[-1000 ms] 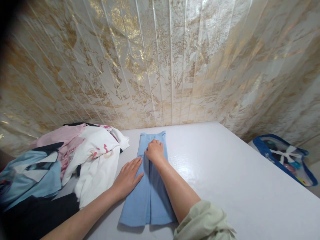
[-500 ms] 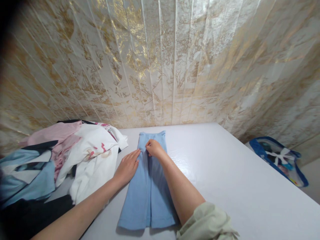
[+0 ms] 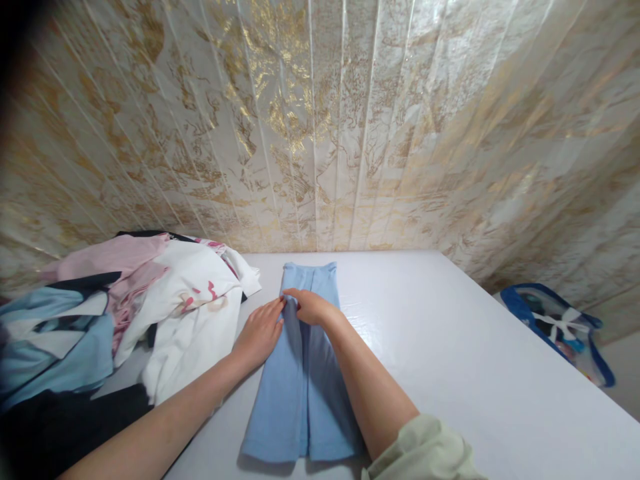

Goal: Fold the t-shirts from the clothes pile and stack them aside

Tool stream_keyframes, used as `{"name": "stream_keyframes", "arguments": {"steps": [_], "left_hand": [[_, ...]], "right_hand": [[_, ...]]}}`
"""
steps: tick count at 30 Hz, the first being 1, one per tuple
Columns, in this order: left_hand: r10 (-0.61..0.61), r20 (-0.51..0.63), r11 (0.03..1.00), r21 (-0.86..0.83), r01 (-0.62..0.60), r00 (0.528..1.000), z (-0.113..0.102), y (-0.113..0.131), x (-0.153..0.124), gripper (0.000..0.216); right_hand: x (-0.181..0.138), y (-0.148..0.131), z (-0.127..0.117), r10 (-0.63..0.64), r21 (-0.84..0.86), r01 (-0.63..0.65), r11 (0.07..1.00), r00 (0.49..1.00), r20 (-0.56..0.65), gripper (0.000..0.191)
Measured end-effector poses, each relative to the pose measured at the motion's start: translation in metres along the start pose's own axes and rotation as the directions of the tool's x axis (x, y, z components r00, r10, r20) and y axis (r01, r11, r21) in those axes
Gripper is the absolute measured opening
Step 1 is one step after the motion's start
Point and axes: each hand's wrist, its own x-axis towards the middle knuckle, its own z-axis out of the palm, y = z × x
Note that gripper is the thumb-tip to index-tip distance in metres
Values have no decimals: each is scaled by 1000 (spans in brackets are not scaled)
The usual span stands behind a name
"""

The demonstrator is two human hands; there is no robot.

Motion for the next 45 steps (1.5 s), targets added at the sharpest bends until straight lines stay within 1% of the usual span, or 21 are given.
{"name": "stream_keyframes", "arguments": {"steps": [4, 7, 10, 12, 16, 18, 20, 24, 27, 29, 35, 38, 41, 43, 45], "left_hand": [[-4, -7, 1000, -2, 4, 1000, -1, 2, -1, 48], [-4, -8, 1000, -4, 4, 1000, -3, 2, -1, 48], [-4, -5, 1000, -5, 4, 1000, -4, 3, -1, 48], [-5, 2, 1000, -3, 5, 1000, -4, 3, -1, 49], [-5, 5, 1000, 0, 5, 1000, -4, 4, -2, 49], [-3, -3, 1000, -3, 3, 1000, -4, 4, -2, 49], [0, -8, 1000, -9, 0, 1000, -3, 3, -2, 49], [-12, -9, 1000, -13, 12, 1000, -4, 2, -2, 50], [-23, -2, 1000, 3, 23, 1000, -4, 2, -2, 49], [-25, 8, 999, 23, 24, 1000, -3, 3, -2, 48], [-9, -1, 997, 73, 9, 1000, 0, 3, 0, 46], [-9, -2, 998, 68, 9, 1000, -1, 5, -1, 44], [-15, -19, 1000, 1, 15, 1000, -4, 5, -3, 40], [-34, -44, 996, -88, 30, 998, -6, 3, -1, 34], [-81, -53, 981, -180, 70, 995, -9, -2, 6, 28]], "right_hand": [[1, 2, 0, 14, 9, -14, 1000, 1000, -21, 67], [0, 2, 2, 14, -35, -14, 999, 1000, 10, 69], [-2, -3, 4, 68, -111, -67, 992, 998, 8, 71], [-4, -8, 4, 108, -156, -110, 982, 994, -25, 62], [-8, -20, 1, 154, -217, -176, 960, 982, -113, 34], [-10, -26, 0, 187, -254, -223, 941, 969, -160, 30], [-12, -30, 2, 207, -284, -255, 924, 960, -188, 28], [-12, -34, 8, 202, -305, -263, 915, 955, -216, 28], [-10, -34, 11, 217, -316, -309, 897, 931, -293, 24], [-10, -33, 12, 233, -325, -339, 883, 917, -323, 25], [-16, -27, 9, 268, -313, -377, 872, 901, -341, 37], [-21, -22, 10, 300, -287, -411, 865, 883, -361, 34], [-26, -15, 17, 290, -252, -413, 875, 865, -411, 27], [-27, -11, 23, 262, -229, -390, 892, 858, -441, 24], [-28, -8, 26, 235, -215, -361, 908, 860, -453, 24]]}}
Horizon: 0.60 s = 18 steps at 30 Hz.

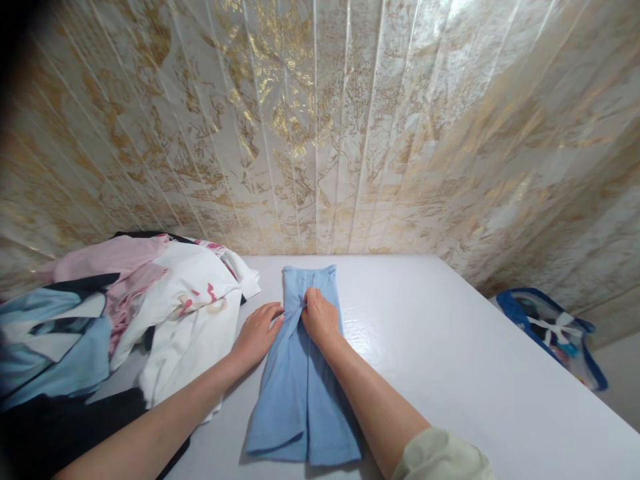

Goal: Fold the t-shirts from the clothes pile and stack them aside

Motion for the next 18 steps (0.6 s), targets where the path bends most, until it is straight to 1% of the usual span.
{"name": "stream_keyframes", "arguments": {"steps": [2, 4, 7, 9, 11, 14, 18], "left_hand": [[-103, 37, 993, -47, 105, 994, -4, -5, 14, 26], [-222, 111, 973, -42, 228, 969, -7, -8, 34, 23], [-322, 173, 944, -14, 329, 931, -8, -7, 63, 19], [-346, 182, 936, -6, 353, 920, -6, -4, 77, 19], [-351, 189, 934, -7, 358, 917, -4, 0, 84, 16], [-346, 160, 936, -10, 352, 925, -1, 1, 84, 13], [-349, 102, 937, 8, 350, 932, 0, 0, 78, 16]], "right_hand": [[0, 1, 1, -22, 18, 23, 1000, 1000, -10, 23], [0, 2, 1, -34, 27, 35, 999, 999, -20, 23], [1, 2, 1, -32, 31, 33, 999, 999, -22, 21], [1, 2, 1, -33, 31, 33, 999, 999, -21, 20], [1, 2, 0, -39, 31, 40, 999, 999, -22, 20], [0, 1, -1, -41, 27, 42, 999, 999, -21, 21], [0, 2, -1, -37, 15, 38, 999, 999, -21, 23]]}}
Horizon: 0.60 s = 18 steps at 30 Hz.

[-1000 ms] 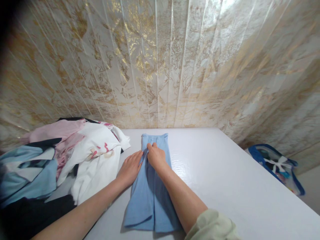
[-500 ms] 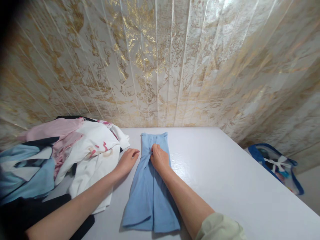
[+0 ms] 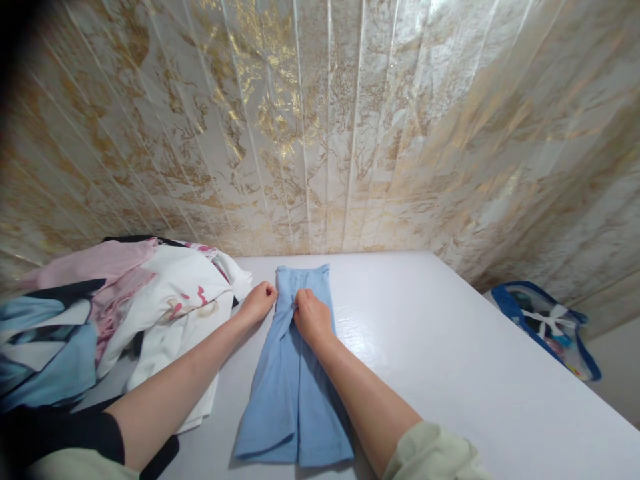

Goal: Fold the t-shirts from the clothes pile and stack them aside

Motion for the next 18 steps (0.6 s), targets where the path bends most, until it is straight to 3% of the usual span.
{"name": "stream_keyframes", "arguments": {"steps": [8, 18], "left_hand": [[46, -4, 999, 30, -46, 999, 2, 2, -3, 16], [58, -187, 998, 28, -53, 981, 7, -10, -5, 9]], "right_hand": [[0, -2, -3, 5, -20, -4, 1000, 999, 34, 22], [0, 0, 0, 1, -23, -1, 1000, 1000, 14, 25]]}}
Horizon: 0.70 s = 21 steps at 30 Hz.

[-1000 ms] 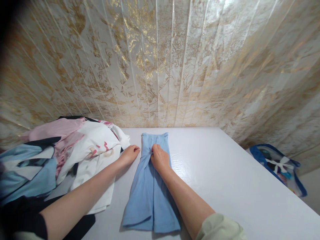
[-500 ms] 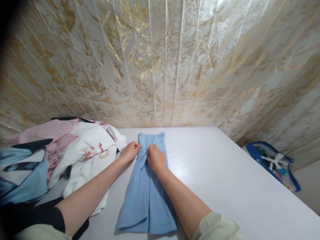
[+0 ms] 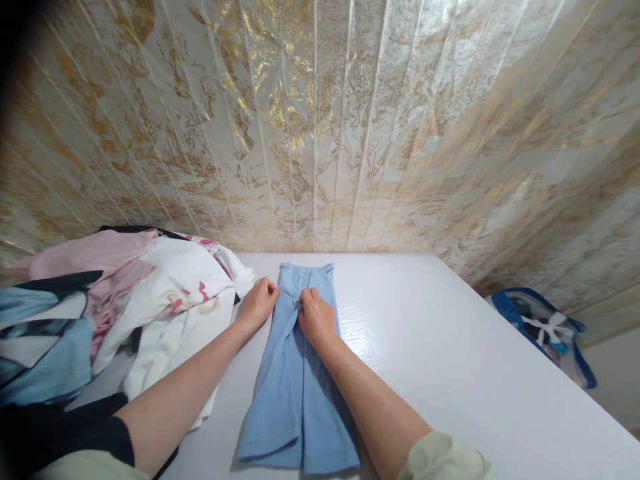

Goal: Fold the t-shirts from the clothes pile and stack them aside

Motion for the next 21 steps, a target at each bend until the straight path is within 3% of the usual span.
{"name": "stream_keyframes", "arguments": {"steps": [7, 12, 14, 17, 21], "left_hand": [[17, 13, 996, 89, -18, 1000, -4, 2, 0, 10], [43, -17, 998, 36, -42, 999, -8, 0, -4, 10], [103, -67, 994, -14, -104, 992, -10, 2, -7, 9], [278, -110, 954, -88, -288, 954, -10, 8, -12, 10], [469, 47, 876, -150, -458, 882, -3, 16, -16, 12]], "right_hand": [[-2, 2, 1, -18, 36, 18, 999, 1000, 8, 26], [1, 11, 8, -43, 207, 54, 977, 997, -58, 26], [4, 16, 11, -29, 285, 58, 957, 994, -105, 26], [9, 22, 12, 13, 361, 46, 932, 987, -161, 22], [9, 23, 6, 30, 288, -4, 958, 996, -84, 18]]}}
